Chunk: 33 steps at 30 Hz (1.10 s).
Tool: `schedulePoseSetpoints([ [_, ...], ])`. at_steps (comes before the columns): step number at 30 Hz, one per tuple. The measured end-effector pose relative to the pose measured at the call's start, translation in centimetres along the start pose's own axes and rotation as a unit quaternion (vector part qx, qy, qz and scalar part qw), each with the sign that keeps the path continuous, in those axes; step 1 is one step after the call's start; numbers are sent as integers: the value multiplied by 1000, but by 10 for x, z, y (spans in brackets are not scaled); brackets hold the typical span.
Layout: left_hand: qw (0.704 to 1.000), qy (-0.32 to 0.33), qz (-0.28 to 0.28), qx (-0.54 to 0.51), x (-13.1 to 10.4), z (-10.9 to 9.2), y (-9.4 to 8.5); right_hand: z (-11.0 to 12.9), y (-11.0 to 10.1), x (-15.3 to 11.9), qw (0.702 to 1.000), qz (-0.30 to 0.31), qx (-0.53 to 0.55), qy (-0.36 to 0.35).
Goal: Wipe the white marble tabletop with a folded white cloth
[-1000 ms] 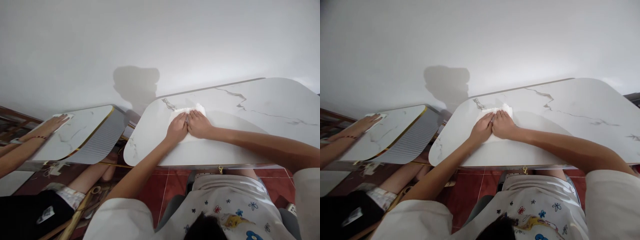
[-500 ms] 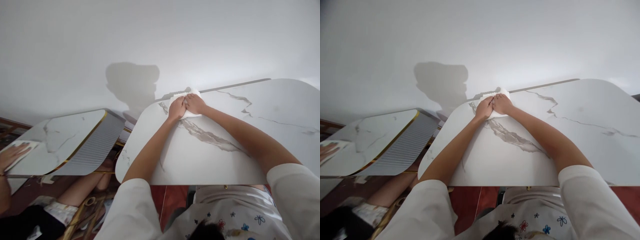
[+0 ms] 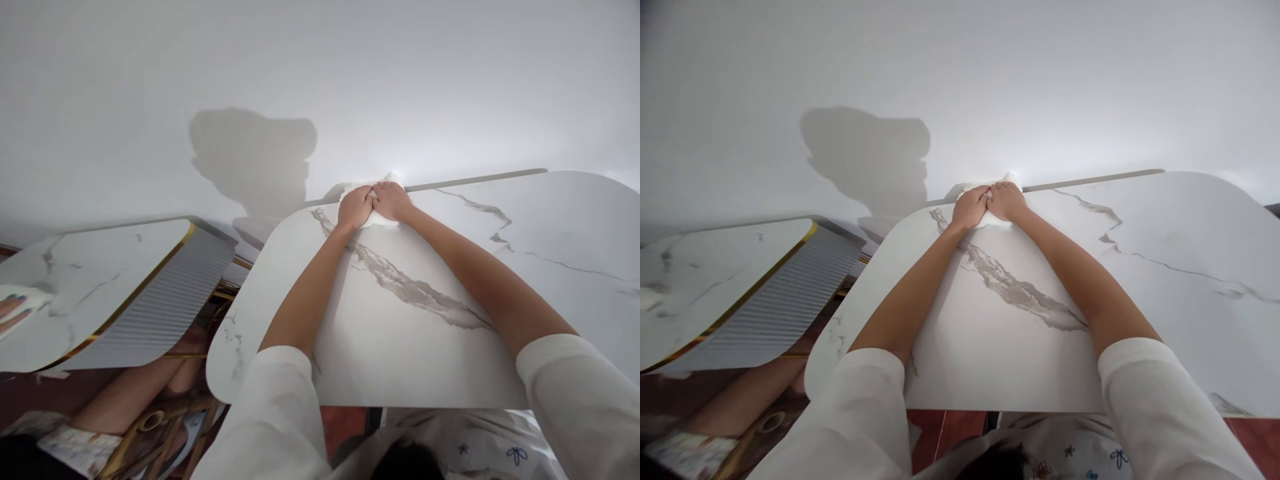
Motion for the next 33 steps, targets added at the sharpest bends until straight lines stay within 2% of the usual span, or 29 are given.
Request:
schedulePoseSetpoints([
  [6, 999, 51, 9, -12, -6, -6, 1, 7, -6, -15, 1000, 4, -1, 12],
  [10, 998, 58, 17, -17, -29, -15, -1, 20, -11, -41, 1000, 5, -8, 2],
  [15, 997, 69, 22, -7, -88, -34, -15, 50, -23, -97, 999, 18, -19, -20],
  [19, 997, 70, 17, -1, -149, -58, -36, 83, -33, -150, 999, 17, -33, -33],
  [25, 998, 46, 42, 31, -230, -92, -65, 129, -47, -219, 998, 9, -4, -61],
  [29, 997, 26, 55, 43, -259, -112, -72, 138, -57, -249, 996, 12, 16, -85],
  [33, 996, 24, 78, 37, -264, -137, -68, 125, -68, -272, 996, 12, 1, -85],
])
Point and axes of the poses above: each hand's wrist, its own x-axis towards the middle knuckle, its own y-axis out of the palm, z = x × y, the point moved 2 cm from there along x, towards the middle knuckle, and after that the axes turned 2 degrees about -x, right-handed, at the moved point
